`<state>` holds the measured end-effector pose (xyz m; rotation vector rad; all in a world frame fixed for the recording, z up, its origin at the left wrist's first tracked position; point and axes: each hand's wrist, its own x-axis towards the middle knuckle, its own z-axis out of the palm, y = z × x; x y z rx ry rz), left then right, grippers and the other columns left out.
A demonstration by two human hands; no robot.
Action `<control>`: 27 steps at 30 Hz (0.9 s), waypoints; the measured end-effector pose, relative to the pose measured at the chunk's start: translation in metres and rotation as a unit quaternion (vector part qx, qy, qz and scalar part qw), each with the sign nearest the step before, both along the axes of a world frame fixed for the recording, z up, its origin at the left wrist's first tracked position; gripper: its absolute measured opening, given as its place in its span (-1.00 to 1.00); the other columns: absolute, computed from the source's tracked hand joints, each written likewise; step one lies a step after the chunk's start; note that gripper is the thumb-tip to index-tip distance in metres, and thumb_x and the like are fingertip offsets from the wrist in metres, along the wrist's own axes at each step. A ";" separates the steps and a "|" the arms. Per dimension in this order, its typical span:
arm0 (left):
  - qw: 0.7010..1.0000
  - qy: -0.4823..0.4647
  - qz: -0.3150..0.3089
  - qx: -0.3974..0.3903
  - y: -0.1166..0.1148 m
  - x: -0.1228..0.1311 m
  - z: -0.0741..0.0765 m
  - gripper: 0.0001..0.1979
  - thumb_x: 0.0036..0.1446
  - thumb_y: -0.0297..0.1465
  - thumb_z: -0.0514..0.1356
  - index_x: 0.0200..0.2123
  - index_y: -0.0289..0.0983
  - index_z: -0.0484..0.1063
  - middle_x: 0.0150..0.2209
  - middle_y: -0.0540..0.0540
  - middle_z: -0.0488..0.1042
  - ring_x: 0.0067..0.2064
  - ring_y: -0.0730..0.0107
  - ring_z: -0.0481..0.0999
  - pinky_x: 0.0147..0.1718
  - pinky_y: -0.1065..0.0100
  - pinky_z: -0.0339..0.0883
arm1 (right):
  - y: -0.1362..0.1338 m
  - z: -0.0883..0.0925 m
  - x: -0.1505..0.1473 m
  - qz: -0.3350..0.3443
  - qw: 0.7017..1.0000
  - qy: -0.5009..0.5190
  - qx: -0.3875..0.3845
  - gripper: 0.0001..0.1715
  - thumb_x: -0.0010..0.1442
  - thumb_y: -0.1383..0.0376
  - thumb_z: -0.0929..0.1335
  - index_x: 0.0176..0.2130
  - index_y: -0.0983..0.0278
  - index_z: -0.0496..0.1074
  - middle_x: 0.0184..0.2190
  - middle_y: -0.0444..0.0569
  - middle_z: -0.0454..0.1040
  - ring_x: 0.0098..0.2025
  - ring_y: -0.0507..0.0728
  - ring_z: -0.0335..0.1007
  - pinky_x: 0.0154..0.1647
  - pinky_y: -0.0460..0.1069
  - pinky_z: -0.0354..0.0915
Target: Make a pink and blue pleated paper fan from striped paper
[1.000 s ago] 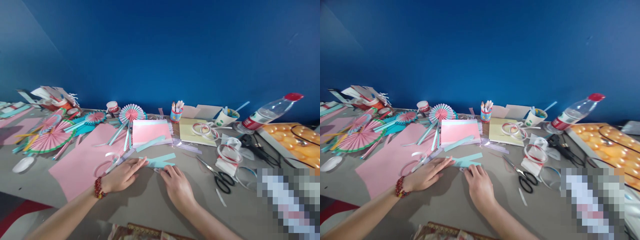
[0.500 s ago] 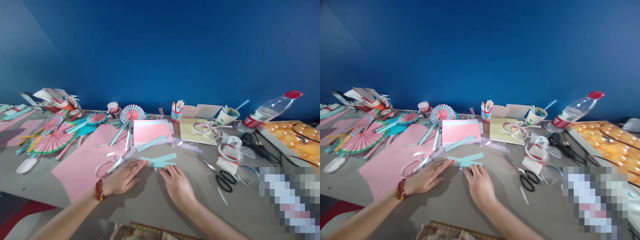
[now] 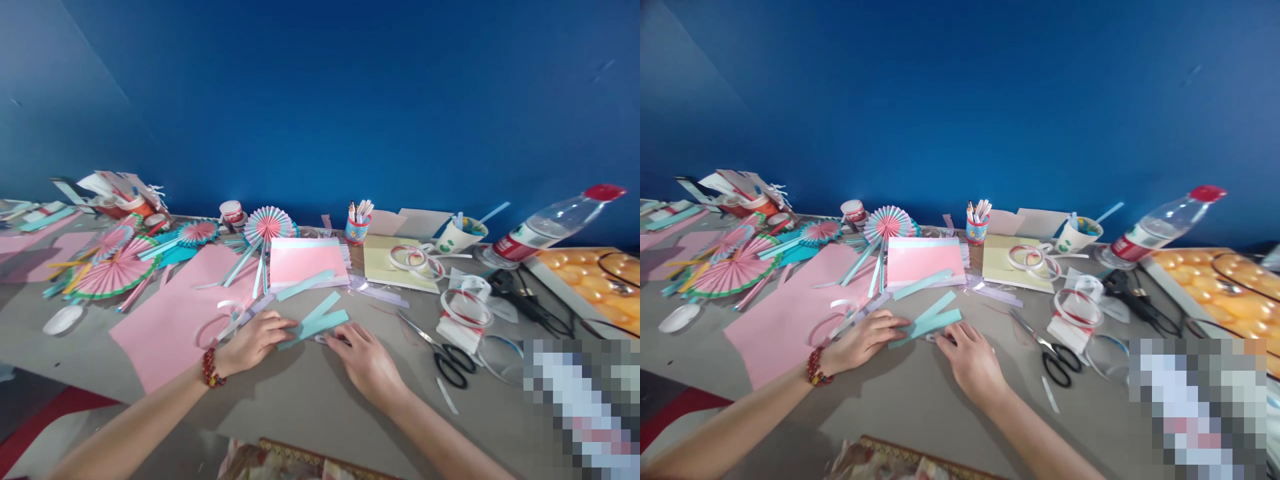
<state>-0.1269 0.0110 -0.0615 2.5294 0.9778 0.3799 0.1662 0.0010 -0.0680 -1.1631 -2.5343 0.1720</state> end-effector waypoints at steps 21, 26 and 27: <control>0.996 0.062 -0.049 0.048 0.000 0.000 -0.012 -0.36 0.31 -0.55 -0.05 0.39 -0.03 -0.08 0.32 -0.04 0.18 0.13 0.17 0.22 0.10 0.12 0.19 | 0.001 -0.009 -0.010 0.042 0.998 0.009 -0.034 -0.64 0.27 0.48 0.24 -0.03 0.19 0.45 -0.25 0.00 0.42 -0.20 0.14 0.31 -0.21 -0.02 0.26; 0.996 0.071 -0.049 0.038 0.001 -0.001 -0.015 -0.33 0.30 -0.56 -0.04 0.39 0.00 -0.12 0.34 -0.03 0.15 0.14 0.14 0.20 0.10 0.10 0.17 | 0.000 -0.011 -0.011 0.048 0.998 0.008 -0.040 -0.66 0.29 0.47 0.23 -0.04 0.20 0.45 -0.25 -0.01 0.42 -0.20 0.14 0.29 -0.19 -0.01 0.24; 0.995 0.073 -0.049 0.036 0.001 -0.001 -0.016 -0.32 0.29 -0.56 -0.04 0.40 0.00 -0.13 0.34 -0.02 0.14 0.14 0.14 0.20 0.10 0.10 0.17 | 0.000 -0.011 -0.011 0.050 0.998 0.008 -0.041 -0.66 0.29 0.47 0.23 -0.04 0.20 0.44 -0.25 -0.01 0.42 -0.21 0.14 0.29 -0.20 -0.01 0.24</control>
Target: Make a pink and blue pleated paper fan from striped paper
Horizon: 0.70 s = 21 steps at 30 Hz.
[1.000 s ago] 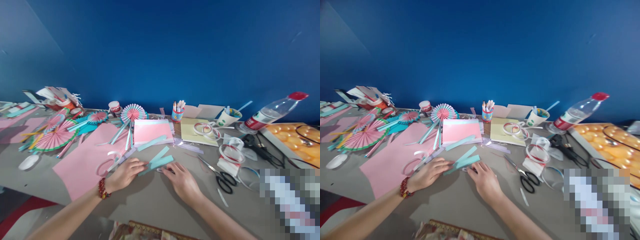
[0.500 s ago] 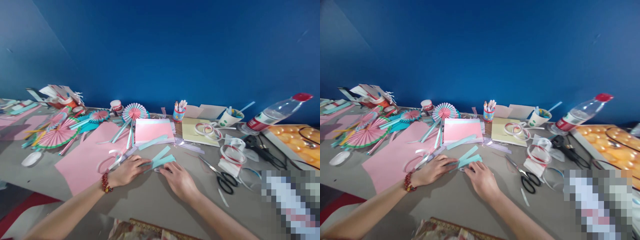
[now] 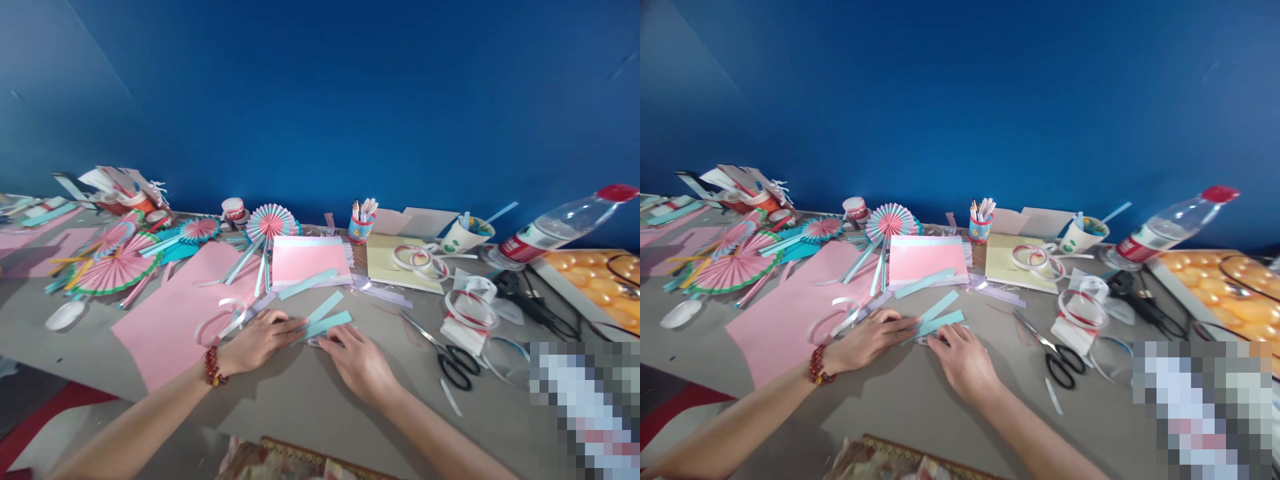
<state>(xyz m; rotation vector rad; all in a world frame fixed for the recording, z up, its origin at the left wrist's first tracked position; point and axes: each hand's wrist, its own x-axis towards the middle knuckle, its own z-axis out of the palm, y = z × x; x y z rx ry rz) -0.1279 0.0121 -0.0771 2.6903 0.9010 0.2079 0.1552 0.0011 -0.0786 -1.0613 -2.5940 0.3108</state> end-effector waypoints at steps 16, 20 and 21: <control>1.000 0.003 0.002 -0.017 -0.002 0.000 0.005 -0.16 0.15 -0.64 -0.04 0.40 0.05 -0.22 0.38 0.06 0.05 0.17 0.14 0.18 0.14 0.10 0.14 | -0.005 0.005 -0.013 0.003 1.000 -0.006 0.004 -0.70 0.26 0.48 0.26 -0.11 0.19 0.45 -0.25 -0.01 0.42 -0.21 0.13 0.30 -0.19 -0.03 0.24; 1.000 0.001 0.002 -0.011 -0.003 0.001 0.007 -0.16 0.15 -0.63 -0.03 0.40 0.03 -0.22 0.37 0.03 0.07 0.16 0.15 0.18 0.14 0.10 0.14 | -0.005 0.006 -0.015 0.003 1.000 -0.012 0.004 -0.70 0.26 0.49 0.26 -0.11 0.20 0.45 -0.26 -0.01 0.42 -0.21 0.14 0.30 -0.20 -0.02 0.25; 1.000 0.000 0.001 -0.009 -0.003 0.001 0.008 -0.16 0.15 -0.63 -0.03 0.40 0.02 -0.22 0.36 0.02 0.08 0.16 0.15 0.19 0.14 0.10 0.14 | -0.006 0.006 -0.015 0.002 1.000 -0.012 0.002 -0.70 0.26 0.50 0.26 -0.11 0.21 0.45 -0.26 -0.01 0.43 -0.21 0.14 0.30 -0.21 -0.02 0.25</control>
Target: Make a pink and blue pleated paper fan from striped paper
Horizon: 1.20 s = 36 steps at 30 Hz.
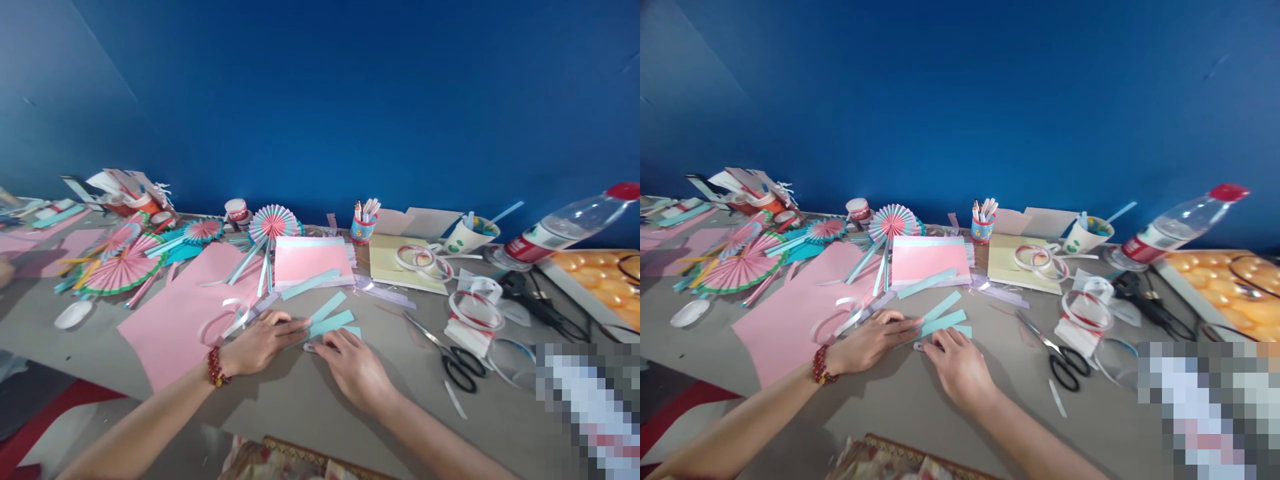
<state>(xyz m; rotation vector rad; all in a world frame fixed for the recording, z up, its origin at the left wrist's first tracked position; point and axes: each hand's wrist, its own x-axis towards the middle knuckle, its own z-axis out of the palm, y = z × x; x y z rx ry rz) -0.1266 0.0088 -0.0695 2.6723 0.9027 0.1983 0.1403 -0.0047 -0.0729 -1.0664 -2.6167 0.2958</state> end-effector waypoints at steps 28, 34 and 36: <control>0.999 -0.012 -0.018 -0.035 0.005 -0.002 0.008 -0.25 0.22 -0.58 -0.01 0.40 0.02 -0.15 0.38 0.02 0.05 0.16 0.18 0.16 0.18 0.11 0.13 | -0.002 0.005 -0.009 0.011 1.000 -0.004 -0.010 -0.71 0.24 0.49 0.27 -0.10 0.22 0.44 -0.22 0.01 0.42 -0.16 0.16 0.28 -0.15 0.01 0.24; 0.999 -0.003 -0.016 -0.028 0.004 -0.002 0.010 -0.22 0.20 -0.61 -0.01 0.39 0.03 -0.16 0.38 0.06 0.04 0.15 0.17 0.17 0.16 0.11 0.15 | -0.007 0.004 -0.007 0.005 1.000 0.003 -0.001 -0.72 0.25 0.50 0.26 -0.14 0.21 0.44 -0.23 -0.01 0.44 -0.18 0.15 0.30 -0.17 0.00 0.23; 1.000 -0.003 -0.016 -0.024 0.004 -0.002 0.009 -0.22 0.20 -0.60 -0.02 0.39 0.04 -0.16 0.38 0.05 0.05 0.15 0.17 0.19 0.16 0.10 0.16 | -0.008 0.004 -0.007 0.004 1.000 0.006 0.002 -0.72 0.25 0.50 0.26 -0.15 0.21 0.44 -0.24 -0.01 0.44 -0.19 0.15 0.30 -0.18 0.00 0.23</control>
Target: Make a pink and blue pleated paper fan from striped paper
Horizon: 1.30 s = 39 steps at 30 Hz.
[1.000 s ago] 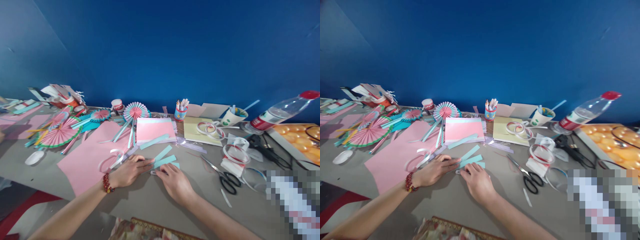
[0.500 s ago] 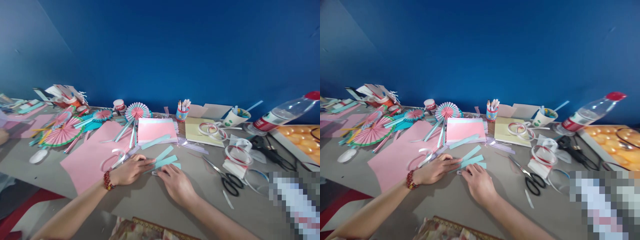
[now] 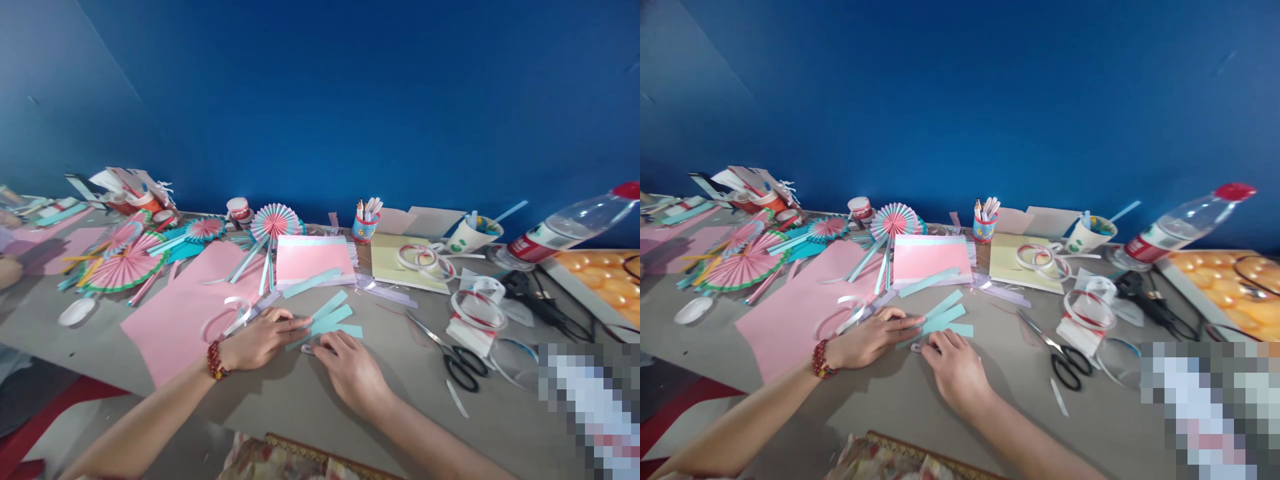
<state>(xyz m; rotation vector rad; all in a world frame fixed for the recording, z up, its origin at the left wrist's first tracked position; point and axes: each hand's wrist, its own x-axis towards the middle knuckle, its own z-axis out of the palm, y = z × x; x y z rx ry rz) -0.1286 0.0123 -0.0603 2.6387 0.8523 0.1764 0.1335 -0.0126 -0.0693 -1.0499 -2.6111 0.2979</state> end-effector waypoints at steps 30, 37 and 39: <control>1.000 0.007 0.006 -0.009 -0.001 0.001 0.002 -0.30 0.29 -0.54 -0.01 0.39 0.05 -0.16 0.38 0.05 0.05 0.18 0.16 0.18 0.16 0.13 0.14 | -0.003 -0.002 -0.003 0.003 1.000 -0.009 -0.001 -0.70 0.21 0.54 0.26 -0.17 0.21 0.43 -0.24 -0.04 0.42 -0.21 0.14 0.27 -0.20 0.00 0.22; 1.000 0.001 0.012 -0.012 -0.001 0.001 0.000 -0.37 0.31 -0.53 -0.03 0.38 -0.02 -0.05 0.38 0.06 0.05 0.17 0.16 0.16 0.16 0.13 0.13 | -0.021 -0.001 0.001 0.048 0.998 -0.002 -0.034 -0.73 0.23 0.49 0.25 -0.21 0.19 0.44 -0.21 -0.05 0.41 -0.19 0.11 0.30 -0.23 -0.05 0.23; 1.000 -0.012 0.012 -0.010 -0.001 0.002 0.003 -0.45 0.35 -0.42 -0.02 0.36 -0.05 0.01 0.36 0.01 0.10 0.16 0.15 0.18 0.16 0.13 0.14 | -0.022 0.001 0.005 0.078 0.996 0.005 -0.045 -0.75 0.24 0.46 0.25 -0.19 0.18 0.43 -0.20 -0.05 0.42 -0.19 0.11 0.31 -0.21 -0.05 0.25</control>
